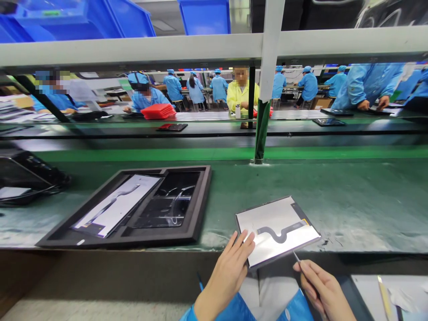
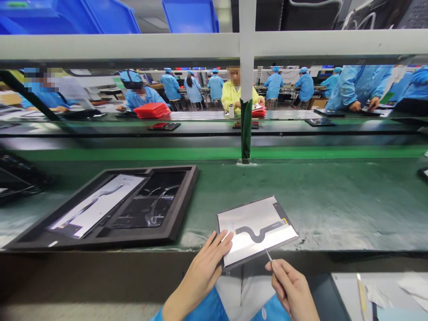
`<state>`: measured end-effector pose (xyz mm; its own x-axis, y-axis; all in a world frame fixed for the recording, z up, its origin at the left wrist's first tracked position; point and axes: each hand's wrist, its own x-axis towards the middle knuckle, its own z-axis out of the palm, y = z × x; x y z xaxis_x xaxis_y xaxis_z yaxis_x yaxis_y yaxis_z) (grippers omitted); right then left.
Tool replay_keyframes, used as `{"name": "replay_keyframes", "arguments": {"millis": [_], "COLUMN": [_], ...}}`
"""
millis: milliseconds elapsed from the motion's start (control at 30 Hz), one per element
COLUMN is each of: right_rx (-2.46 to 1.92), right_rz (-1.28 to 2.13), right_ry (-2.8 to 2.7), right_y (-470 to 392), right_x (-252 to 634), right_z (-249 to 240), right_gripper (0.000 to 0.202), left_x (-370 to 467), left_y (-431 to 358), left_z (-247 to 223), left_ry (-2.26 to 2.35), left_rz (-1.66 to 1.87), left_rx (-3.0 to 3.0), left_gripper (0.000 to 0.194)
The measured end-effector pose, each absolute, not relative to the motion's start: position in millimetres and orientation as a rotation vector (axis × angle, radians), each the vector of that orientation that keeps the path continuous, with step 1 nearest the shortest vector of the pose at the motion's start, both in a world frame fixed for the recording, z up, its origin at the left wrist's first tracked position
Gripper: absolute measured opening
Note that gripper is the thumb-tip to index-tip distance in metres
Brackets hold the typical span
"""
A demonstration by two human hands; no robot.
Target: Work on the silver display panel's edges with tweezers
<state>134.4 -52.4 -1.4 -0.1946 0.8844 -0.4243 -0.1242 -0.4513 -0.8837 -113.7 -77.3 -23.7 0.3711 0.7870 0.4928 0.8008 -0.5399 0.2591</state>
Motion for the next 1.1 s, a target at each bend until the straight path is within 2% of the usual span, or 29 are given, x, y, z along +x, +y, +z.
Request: {"name": "replay_keyframes", "arguments": {"millis": [1100], "right_rx": [-1.41], "right_rz": [1.588], "right_ry": [-0.86], "right_y": [-36], "right_x": [153], "right_z": [20], "right_gripper": [0.061], "left_x": [-114], "left_y": [-78], "left_z": [-21], "left_ry": [-1.536], "left_rz": [-0.882], "left_rx": [-2.602], "left_gripper": [0.076]}}
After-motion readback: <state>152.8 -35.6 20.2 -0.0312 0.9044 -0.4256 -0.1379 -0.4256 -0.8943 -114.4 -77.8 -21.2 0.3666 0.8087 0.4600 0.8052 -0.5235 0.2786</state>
